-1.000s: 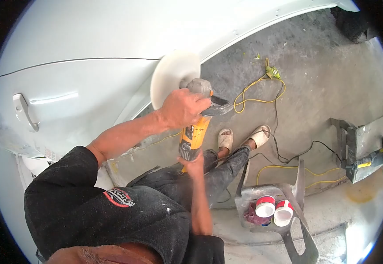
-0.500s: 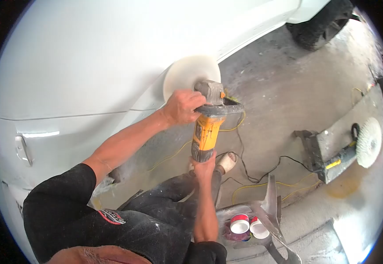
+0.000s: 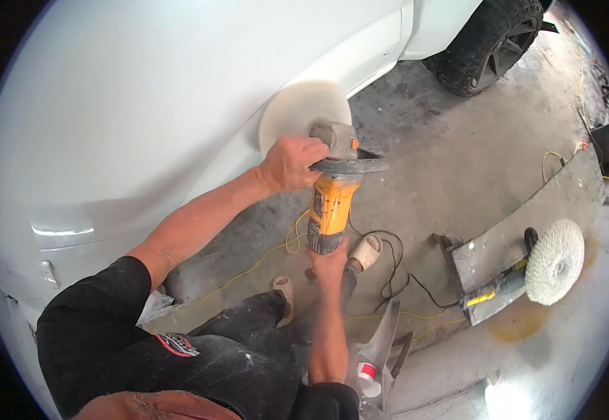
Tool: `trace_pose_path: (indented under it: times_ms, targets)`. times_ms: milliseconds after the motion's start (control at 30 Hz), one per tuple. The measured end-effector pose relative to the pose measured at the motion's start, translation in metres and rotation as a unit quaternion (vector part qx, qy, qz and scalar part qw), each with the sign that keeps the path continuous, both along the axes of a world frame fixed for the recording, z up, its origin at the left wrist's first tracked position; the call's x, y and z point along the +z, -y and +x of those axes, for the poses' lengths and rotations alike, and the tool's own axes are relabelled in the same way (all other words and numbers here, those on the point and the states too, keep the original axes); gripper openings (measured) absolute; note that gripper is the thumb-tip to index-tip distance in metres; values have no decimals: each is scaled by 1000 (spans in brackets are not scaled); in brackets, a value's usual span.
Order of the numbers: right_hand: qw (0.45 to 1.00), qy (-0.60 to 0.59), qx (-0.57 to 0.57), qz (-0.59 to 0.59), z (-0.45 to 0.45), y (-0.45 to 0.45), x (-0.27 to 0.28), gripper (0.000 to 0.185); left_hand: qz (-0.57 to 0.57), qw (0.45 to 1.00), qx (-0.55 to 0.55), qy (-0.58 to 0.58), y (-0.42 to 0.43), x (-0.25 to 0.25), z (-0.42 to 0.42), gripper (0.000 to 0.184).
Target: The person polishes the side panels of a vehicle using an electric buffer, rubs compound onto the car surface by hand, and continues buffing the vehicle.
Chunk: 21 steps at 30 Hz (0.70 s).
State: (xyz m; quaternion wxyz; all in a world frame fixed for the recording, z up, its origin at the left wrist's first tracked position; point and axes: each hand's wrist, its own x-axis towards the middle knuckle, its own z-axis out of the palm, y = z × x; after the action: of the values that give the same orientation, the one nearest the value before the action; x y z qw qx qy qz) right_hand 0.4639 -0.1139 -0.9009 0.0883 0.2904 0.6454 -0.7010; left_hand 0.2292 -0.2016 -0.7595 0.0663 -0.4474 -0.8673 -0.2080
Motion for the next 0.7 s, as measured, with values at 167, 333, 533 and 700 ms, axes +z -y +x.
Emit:
trace_pose_path:
  times_ms: [167,333,533,700]
  targets:
    - [1000,-12,-18,9,-58,-68,8,78,14,1000,-11,-18,-75,9,-53,26]
    - [998,-38,-27,-36,-105,-118,5,74,-10,999,-30,-29,-144,14,-100,23]
    - [965,-49,-61,-250,-133,-131,8,60,-182,983,-8,4,-229,29,-126,11]
    - [883,27,-51,-466,-112,-98,24,52,-328,943,-48,2,-254,10,-117,9]
